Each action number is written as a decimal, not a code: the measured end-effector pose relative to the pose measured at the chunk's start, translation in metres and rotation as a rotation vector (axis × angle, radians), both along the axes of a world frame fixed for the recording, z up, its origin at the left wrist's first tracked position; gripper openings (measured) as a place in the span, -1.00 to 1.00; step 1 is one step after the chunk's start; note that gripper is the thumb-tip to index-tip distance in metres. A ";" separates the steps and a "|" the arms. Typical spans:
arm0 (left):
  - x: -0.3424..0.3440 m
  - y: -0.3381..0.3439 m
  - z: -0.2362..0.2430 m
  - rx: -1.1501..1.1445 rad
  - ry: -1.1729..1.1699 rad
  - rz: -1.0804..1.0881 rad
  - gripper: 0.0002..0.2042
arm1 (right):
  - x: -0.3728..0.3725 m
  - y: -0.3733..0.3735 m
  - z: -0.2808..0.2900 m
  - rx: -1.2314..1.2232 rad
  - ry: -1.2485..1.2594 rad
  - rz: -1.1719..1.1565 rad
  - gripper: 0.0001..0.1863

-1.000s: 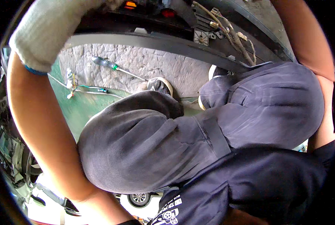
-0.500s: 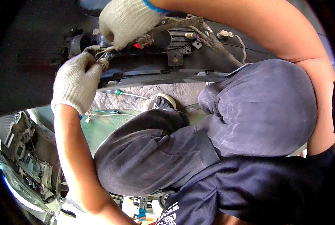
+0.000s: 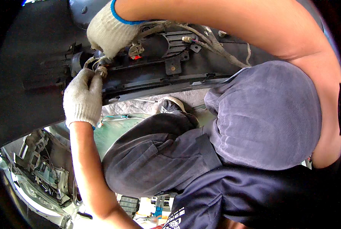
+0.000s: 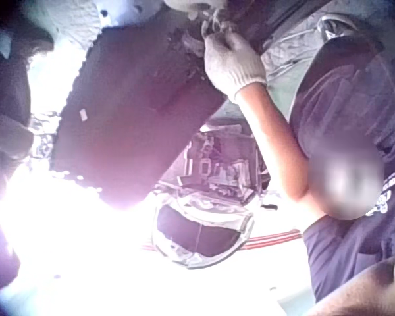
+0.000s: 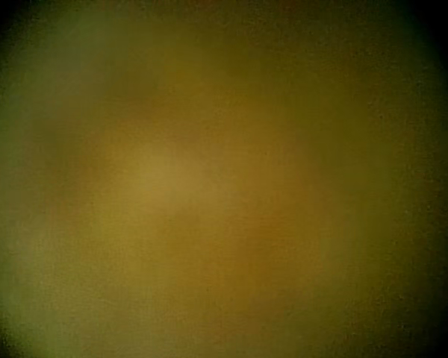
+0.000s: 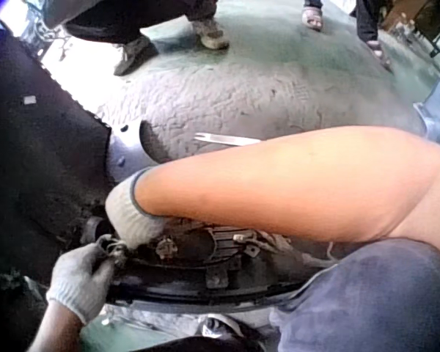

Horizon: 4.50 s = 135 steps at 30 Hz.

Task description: The person works on the rear bumper of a white car, using a screwdriver to remove fasteners and disconnecting electrical connectors. They then lift the bumper off the vehicle and place it on the floor, where they continue to work on the internal components with assistance from another person.

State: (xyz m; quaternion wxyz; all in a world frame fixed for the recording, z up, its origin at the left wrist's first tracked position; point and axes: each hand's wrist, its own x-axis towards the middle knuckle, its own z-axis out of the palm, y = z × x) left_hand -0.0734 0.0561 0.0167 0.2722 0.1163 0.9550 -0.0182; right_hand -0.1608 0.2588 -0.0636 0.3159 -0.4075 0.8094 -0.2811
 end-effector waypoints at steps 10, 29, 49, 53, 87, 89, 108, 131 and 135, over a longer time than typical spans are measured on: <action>-0.007 0.004 -0.008 -0.117 -0.042 -0.036 -0.69 | 0.000 -0.004 -0.006 0.006 0.013 -0.020 -0.58; -0.010 0.018 -0.011 -0.154 -0.046 -0.052 -0.60 | 0.009 -0.004 -0.005 0.013 0.028 -0.031 -0.61; -0.018 0.011 -0.016 -0.058 -0.216 0.098 -0.57 | 0.013 -0.006 0.004 0.066 0.099 0.054 -0.61; -0.019 0.008 -0.014 -0.068 -0.221 0.081 -0.57 | 0.012 -0.009 0.005 0.043 0.102 0.048 -0.60; 0.075 -0.152 0.033 0.968 1.176 0.824 -0.80 | 0.047 -0.070 0.024 -0.045 0.700 0.327 -0.85; 0.083 -0.151 0.018 0.801 0.961 0.940 -0.48 | 0.045 -0.087 0.053 0.069 0.738 0.466 -0.85; 0.038 -0.071 -0.033 1.070 0.341 1.104 0.02 | 0.002 0.018 -0.114 0.133 0.322 -0.116 -0.57; 0.043 -0.091 0.025 0.821 0.171 0.924 -0.28 | 0.062 -0.063 0.054 0.334 0.656 0.326 -0.85; 0.032 -0.076 0.007 0.920 0.320 0.885 -0.36 | 0.050 -0.052 0.036 0.347 0.673 0.377 -0.80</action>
